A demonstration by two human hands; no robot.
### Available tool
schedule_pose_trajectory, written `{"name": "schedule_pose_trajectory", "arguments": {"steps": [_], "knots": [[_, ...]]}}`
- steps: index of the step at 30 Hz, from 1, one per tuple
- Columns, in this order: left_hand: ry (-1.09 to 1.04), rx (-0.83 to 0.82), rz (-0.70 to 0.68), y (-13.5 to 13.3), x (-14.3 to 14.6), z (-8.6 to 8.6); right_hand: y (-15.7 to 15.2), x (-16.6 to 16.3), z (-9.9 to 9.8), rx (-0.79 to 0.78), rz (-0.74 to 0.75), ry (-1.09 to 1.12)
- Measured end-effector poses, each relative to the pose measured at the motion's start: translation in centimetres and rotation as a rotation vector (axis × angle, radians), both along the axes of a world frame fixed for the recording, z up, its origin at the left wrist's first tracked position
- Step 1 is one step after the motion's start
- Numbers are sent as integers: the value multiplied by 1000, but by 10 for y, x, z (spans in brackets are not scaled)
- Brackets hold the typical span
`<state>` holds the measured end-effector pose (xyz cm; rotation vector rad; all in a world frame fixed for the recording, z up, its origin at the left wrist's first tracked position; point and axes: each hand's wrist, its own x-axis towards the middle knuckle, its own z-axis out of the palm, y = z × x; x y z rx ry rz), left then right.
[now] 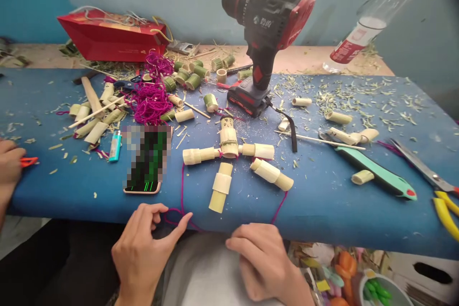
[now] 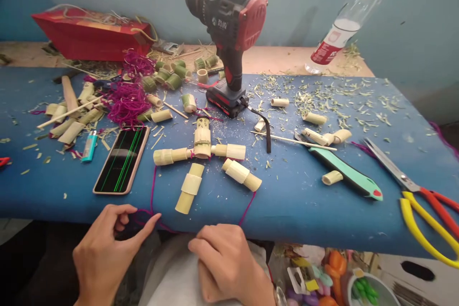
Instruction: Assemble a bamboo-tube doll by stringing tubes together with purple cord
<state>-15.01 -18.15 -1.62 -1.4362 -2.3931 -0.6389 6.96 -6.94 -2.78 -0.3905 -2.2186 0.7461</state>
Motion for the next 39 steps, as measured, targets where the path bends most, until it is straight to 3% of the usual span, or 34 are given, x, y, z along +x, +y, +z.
{"name": "schedule_pose_trajectory", "arguments": {"steps": [4,9,12,16,20,22,24,28,31,35,39], "knots": [[-35,-17,85,-4,21,-1,-16,-15,-13,-100,138,-299],[-224,31,80,-6,31,3,-33,-15,-22,-276,152,-538],[-657,142,87,-9,32,11,-41,-15,-22,-317,115,-458],[-1292,308,71,-13,38,20,-49,-31,-11,-524,164,-125],[-1482,381,13,-13,37,26,-51,-61,4,-826,269,-177],[-1506,414,-25,-9,31,31,-50,-67,9,-914,311,-264],[-1523,471,-58,-2,22,37,-47,-59,11,-878,288,-364],[-1451,634,-33,16,-1,46,-30,-6,22,-544,152,-531],[-1323,665,17,25,-17,44,-11,45,41,-373,55,-529],[-1044,526,68,23,-26,40,8,88,68,-199,-50,-482],[-552,322,139,21,-16,49,13,88,71,-89,-113,-421]]}}
